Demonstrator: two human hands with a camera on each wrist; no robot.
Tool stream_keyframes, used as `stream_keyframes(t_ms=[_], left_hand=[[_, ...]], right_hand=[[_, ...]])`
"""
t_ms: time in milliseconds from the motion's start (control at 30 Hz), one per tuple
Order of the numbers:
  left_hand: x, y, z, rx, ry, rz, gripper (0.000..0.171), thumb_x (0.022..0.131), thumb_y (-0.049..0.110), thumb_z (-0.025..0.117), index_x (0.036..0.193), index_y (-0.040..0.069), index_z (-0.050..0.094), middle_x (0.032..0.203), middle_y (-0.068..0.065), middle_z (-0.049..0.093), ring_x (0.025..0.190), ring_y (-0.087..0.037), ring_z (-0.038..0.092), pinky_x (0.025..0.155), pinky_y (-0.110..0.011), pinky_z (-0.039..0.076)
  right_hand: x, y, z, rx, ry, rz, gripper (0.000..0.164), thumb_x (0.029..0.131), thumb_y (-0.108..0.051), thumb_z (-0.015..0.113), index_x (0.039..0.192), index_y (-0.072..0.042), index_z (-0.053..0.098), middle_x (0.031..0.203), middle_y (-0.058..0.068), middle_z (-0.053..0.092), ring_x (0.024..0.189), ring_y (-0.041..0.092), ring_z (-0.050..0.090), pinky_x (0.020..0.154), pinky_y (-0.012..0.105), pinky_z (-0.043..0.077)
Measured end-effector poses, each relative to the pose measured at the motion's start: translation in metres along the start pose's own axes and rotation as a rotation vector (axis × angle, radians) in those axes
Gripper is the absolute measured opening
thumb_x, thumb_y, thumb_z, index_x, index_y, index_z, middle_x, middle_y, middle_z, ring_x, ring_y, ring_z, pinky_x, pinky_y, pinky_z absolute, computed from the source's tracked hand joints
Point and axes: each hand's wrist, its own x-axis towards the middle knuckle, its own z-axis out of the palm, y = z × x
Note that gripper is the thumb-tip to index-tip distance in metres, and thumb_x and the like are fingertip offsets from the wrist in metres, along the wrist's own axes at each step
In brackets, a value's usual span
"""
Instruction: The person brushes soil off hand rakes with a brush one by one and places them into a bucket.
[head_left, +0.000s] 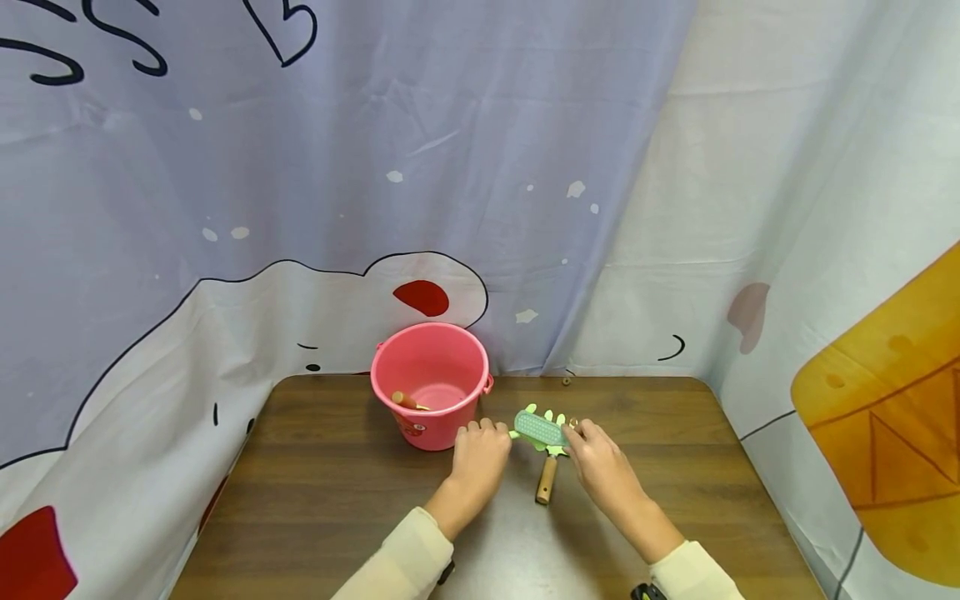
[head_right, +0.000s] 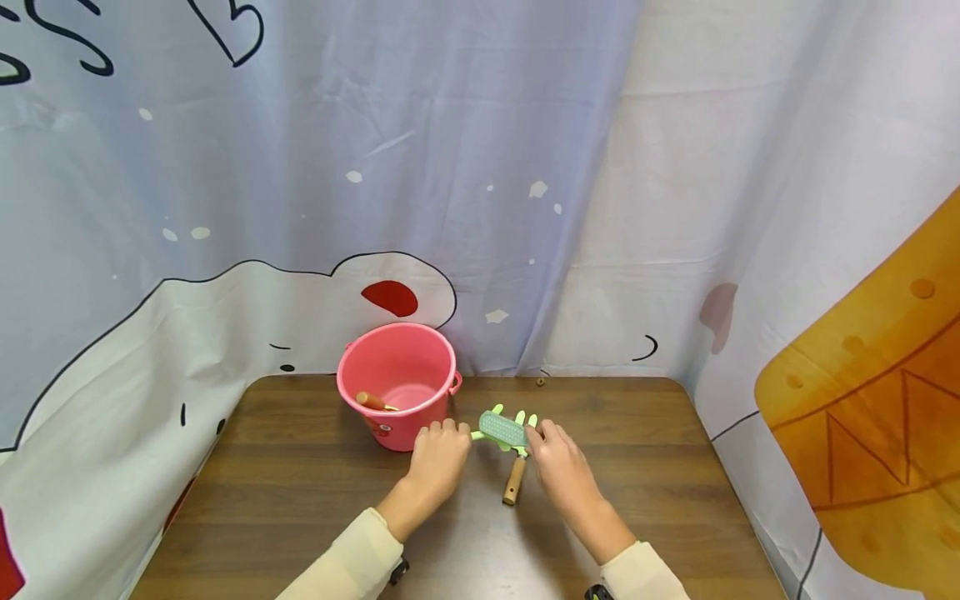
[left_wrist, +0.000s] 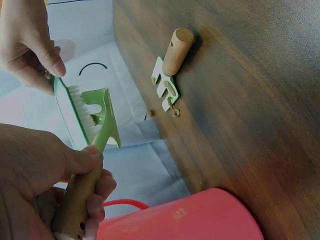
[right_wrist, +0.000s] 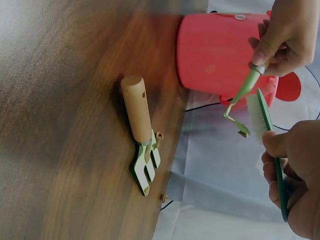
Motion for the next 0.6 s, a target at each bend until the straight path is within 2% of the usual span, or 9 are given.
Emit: stream_keyframes(t_ms=[267, 600], left_hand=[[-0.0009, 0.0013, 0.0, 0.02, -0.005, 0.007, 0.015, 0.087, 0.014, 0.065, 0.072, 0.013, 0.068, 0.066, -0.004, 0.062, 0.059, -0.021, 0.057, 0.053, -0.033, 0.041], [-0.0025, -0.0008, 0.0003, 0.029, -0.034, -0.002, 0.014, 0.087, 0.015, 0.064, 0.074, 0.013, 0.068, 0.067, -0.005, 0.062, 0.06, -0.021, 0.058, 0.054, -0.034, 0.041]], right_hand=[[-0.0022, 0.0021, 0.0023, -0.05, 0.001, 0.003, 0.032, 0.079, 0.0, 0.082, 0.11, 0.004, 0.072, 0.088, 0.009, 0.059, 0.077, 0.024, 0.06, 0.068, 0.037, 0.057], [-0.002, 0.0086, -0.0032, -0.074, -0.014, 0.03, 0.035, 0.078, -0.001, 0.083, 0.111, 0.006, 0.072, 0.089, 0.012, 0.06, 0.078, 0.026, 0.06, 0.069, 0.038, 0.057]])
